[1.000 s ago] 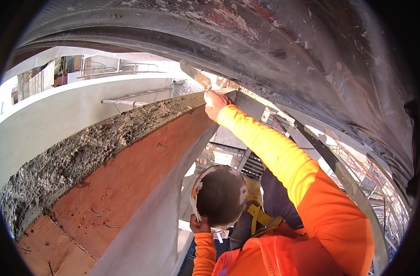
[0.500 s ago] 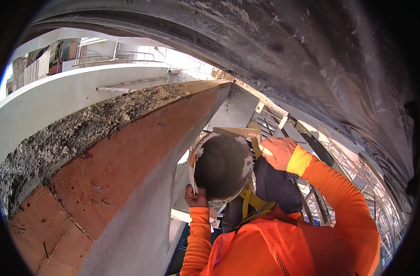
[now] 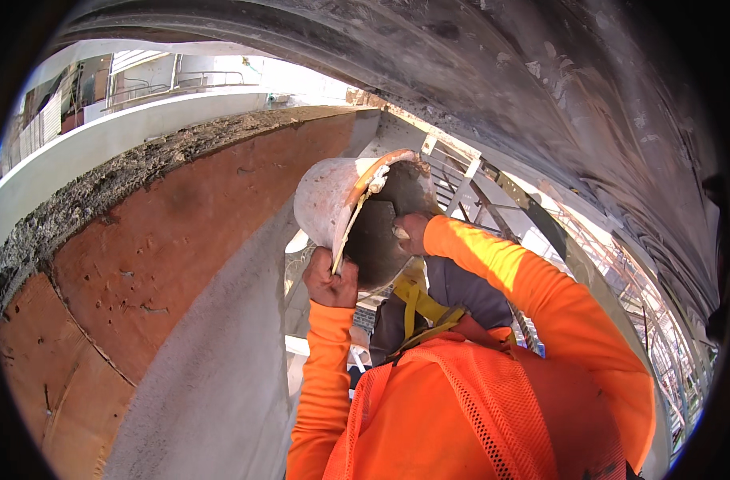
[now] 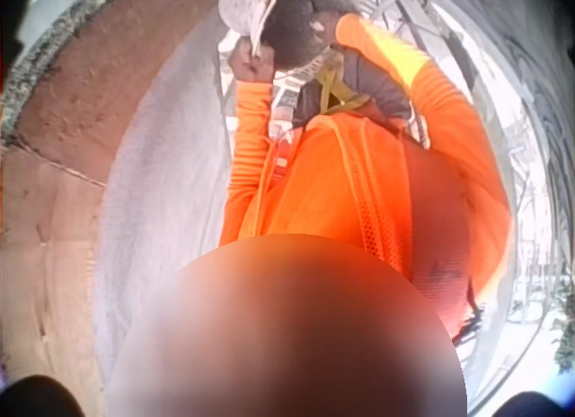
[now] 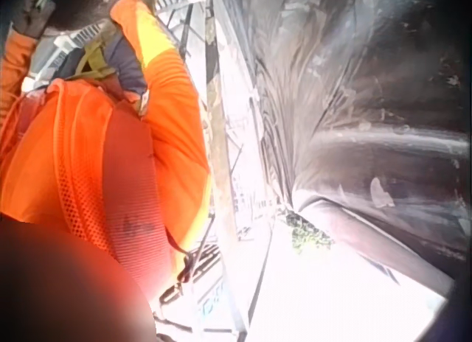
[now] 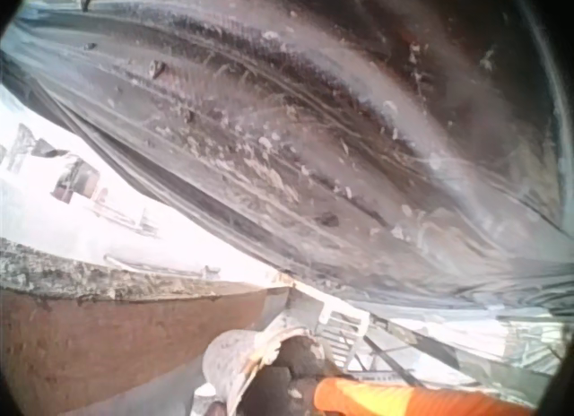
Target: The person scoops plaster from a bucket with a trowel, applies it to a curved wall section, and smooths it with a float. They repeat this cycle, mixing the plaster and adding water as needed while working on the same area.
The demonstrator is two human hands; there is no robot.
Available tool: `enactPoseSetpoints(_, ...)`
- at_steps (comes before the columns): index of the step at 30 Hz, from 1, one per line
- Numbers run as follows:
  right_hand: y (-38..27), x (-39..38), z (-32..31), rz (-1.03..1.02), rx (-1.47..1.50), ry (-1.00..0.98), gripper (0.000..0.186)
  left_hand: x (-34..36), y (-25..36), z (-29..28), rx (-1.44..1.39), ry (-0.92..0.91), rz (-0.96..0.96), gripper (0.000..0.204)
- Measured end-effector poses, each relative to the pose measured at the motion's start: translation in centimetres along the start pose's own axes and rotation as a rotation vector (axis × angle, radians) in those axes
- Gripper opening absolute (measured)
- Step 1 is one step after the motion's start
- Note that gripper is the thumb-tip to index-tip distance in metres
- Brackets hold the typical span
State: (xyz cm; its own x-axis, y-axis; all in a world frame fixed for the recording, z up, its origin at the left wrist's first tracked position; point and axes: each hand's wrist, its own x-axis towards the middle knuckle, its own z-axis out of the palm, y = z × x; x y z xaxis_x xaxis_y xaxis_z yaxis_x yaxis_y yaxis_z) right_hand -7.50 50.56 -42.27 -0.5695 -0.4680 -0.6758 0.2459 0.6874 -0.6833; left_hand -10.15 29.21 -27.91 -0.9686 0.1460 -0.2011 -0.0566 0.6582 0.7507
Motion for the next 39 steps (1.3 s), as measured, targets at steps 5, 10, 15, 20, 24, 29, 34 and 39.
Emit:
enactPoseSetpoints(5,-1.1,-2.0,-0.4,-0.23,0.319,-0.013,0.043,-0.9,-2.3,-1.5,-0.045,0.044,-0.105,0.02)
enactPoseSetpoints(10,-2.8,-6.4,-5.8,-0.198,0.452,-0.152,0.035,-2.6,-5.7,-2.0,-0.301,0.131,-0.338,0.018)
enactPoseSetpoints(15,-4.5,-10.0,-12.0,-0.218,0.422,-0.03,0.032,-5.6,-7.3,-3.1,-0.364,0.19,-0.432,0.011)
enactPoseSetpoints(20,-5.0,-10.9,-16.7,-0.311,0.515,0.434,0.032,-8.6,-9.7,-4.8,-0.279,0.249,-0.467,0.012)
enactPoseSetpoints(24,-6.2,-8.1,-18.4,-0.248,0.456,0.897,0.036,-10.9,-11.3,-6.2,-0.162,0.27,-0.479,0.014)
enactPoseSetpoints(29,-12.1,-1.8,-17.6,0.098,0.238,0.958,0.033,-12.1,-11.9,-5.9,-0.25,0.352,-0.569,0.014)
enactPoseSetpoints(34,-15.3,-7.2,-16.2,-0.537,0.232,0.867,0.029,-12.0,-11.8,-4.9,-0.359,0.373,-0.628,0.014)
enactPoseSetpoints(39,-10.6,-10.1,-18.2,-0.437,0.05,0.964,0.035,-10.7,-11.5,-3.9,-0.421,0.287,-0.513,0.012)
